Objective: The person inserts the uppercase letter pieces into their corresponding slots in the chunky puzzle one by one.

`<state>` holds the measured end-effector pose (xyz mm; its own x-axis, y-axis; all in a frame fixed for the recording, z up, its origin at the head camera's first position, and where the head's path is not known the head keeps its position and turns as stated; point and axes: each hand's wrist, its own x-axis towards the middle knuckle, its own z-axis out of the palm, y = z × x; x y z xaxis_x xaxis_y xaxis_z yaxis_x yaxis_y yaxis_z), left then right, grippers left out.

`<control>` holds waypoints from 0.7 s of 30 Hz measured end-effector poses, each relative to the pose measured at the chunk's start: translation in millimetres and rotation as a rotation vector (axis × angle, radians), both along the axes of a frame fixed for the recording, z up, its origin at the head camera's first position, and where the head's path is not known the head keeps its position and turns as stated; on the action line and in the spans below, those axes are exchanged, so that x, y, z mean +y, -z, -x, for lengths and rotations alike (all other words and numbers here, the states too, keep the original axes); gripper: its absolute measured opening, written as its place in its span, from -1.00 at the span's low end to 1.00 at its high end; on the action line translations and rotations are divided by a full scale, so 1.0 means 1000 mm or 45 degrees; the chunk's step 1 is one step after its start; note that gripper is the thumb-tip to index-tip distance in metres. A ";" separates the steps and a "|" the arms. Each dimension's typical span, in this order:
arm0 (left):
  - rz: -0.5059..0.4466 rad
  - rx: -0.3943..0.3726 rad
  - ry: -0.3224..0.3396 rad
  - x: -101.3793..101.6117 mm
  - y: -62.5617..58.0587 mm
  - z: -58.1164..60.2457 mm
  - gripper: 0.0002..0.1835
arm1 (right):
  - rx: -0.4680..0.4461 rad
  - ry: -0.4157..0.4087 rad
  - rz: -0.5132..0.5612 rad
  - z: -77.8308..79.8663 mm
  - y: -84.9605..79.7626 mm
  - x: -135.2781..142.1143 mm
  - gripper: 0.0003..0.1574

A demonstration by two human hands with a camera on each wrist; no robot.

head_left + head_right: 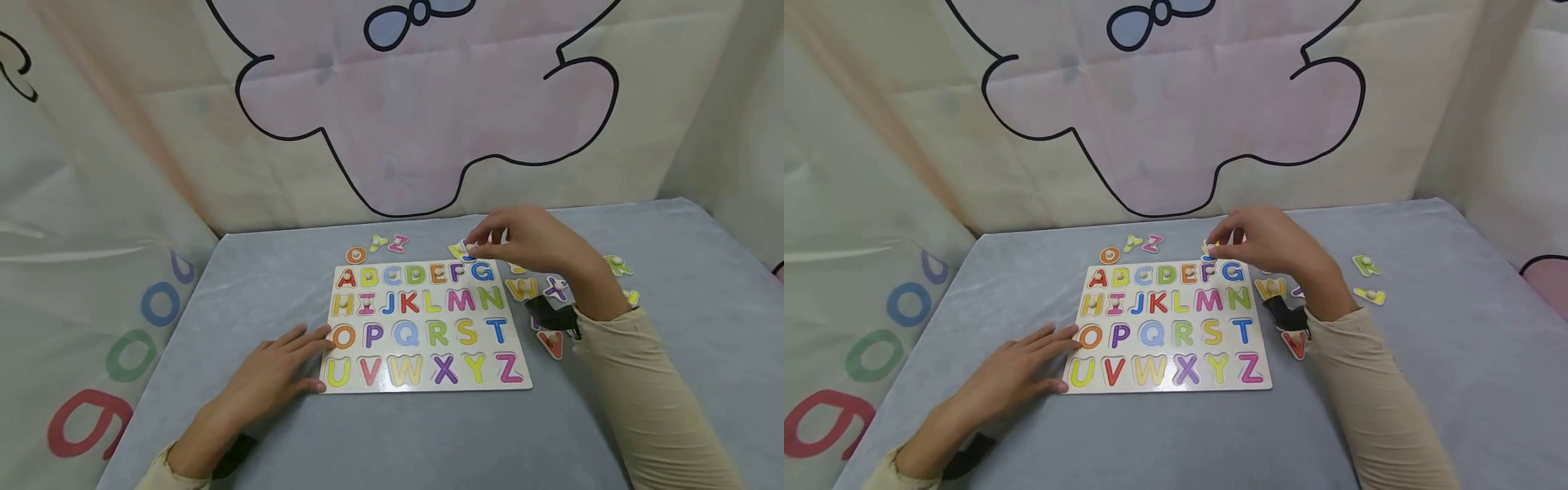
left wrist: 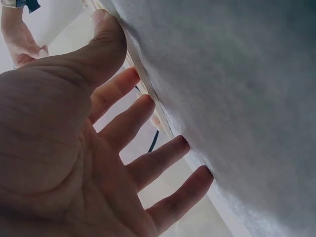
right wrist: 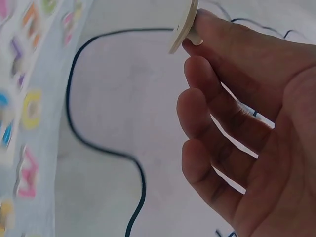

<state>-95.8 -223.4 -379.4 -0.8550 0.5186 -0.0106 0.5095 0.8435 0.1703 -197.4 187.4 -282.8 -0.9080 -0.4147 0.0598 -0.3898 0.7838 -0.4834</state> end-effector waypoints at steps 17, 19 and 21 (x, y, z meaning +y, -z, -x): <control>0.058 0.033 0.021 -0.003 -0.004 0.003 -0.34 | -0.039 0.092 0.028 -0.009 0.012 -0.094 -0.72; 0.059 0.024 0.031 -0.003 -0.003 0.003 -0.34 | -0.060 0.066 0.014 -0.008 0.019 -0.102 -0.72; 0.050 0.020 0.045 -0.003 -0.002 0.003 -0.34 | -0.079 0.029 -0.002 -0.007 0.028 -0.107 -0.75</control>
